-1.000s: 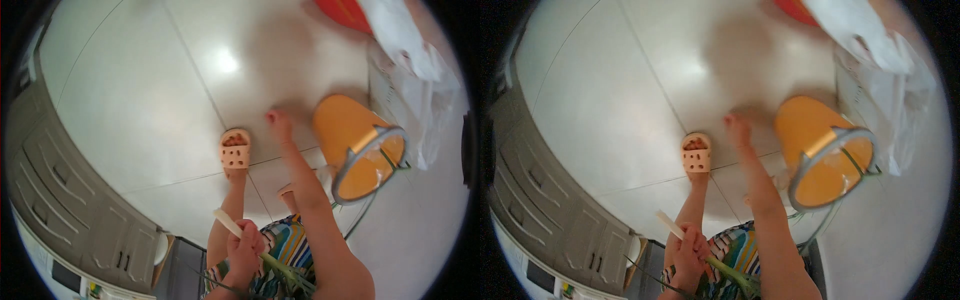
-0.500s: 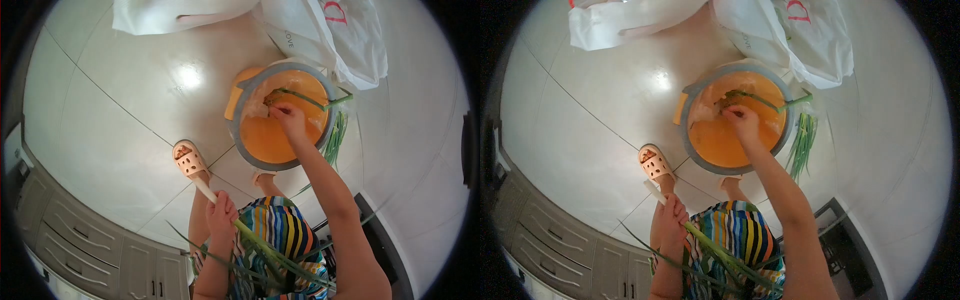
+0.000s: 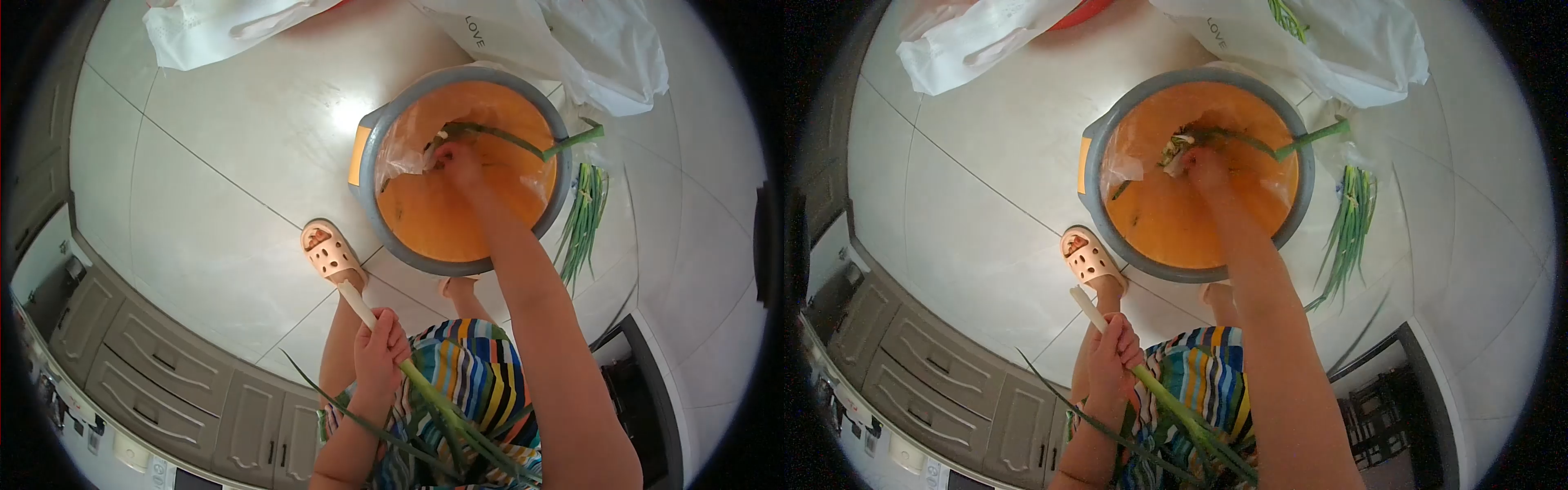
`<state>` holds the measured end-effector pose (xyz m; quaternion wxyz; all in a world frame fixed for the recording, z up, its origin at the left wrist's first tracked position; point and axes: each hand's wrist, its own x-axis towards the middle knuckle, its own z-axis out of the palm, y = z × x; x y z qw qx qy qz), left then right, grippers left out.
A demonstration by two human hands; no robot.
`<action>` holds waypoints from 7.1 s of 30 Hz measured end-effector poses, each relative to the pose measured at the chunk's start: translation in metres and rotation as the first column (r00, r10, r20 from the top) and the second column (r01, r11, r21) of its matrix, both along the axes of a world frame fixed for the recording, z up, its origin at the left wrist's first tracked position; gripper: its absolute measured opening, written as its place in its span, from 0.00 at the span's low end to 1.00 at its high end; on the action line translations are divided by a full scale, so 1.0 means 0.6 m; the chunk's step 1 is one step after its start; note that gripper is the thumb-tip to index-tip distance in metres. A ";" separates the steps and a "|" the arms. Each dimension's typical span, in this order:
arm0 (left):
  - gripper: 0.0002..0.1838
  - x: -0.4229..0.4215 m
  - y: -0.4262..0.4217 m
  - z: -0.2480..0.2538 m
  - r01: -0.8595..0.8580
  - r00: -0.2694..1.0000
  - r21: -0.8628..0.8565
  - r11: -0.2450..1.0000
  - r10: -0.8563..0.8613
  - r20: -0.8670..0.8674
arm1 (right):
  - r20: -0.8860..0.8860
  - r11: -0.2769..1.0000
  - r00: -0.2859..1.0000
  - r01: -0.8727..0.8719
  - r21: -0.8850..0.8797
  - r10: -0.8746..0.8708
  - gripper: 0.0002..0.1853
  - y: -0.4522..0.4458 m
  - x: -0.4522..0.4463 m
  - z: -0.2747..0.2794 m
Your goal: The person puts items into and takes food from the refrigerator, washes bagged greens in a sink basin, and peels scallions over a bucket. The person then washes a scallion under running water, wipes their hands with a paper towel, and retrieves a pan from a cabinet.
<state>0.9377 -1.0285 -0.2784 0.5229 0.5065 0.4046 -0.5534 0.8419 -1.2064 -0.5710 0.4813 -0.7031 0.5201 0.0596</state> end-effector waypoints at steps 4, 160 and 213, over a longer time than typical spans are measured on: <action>0.06 -0.001 -0.009 0.003 0.010 1.000 0.020 1.000 -0.010 0.011 | -0.104 0.997 0.991 0.079 -0.024 -0.081 0.09 -0.013 0.016 0.055; 0.15 0.351 0.094 1.097 0.603 0.059 -0.128 0.788 0.116 0.991 | 0.547 0.700 0.509 -0.169 -0.693 0.665 0.08 0.234 0.360 1.551; 0.17 0.292 0.189 0.897 0.558 0.163 -0.066 0.827 -0.031 0.986 | 0.883 0.902 0.394 0.427 0.069 -0.254 0.06 -0.108 0.036 1.308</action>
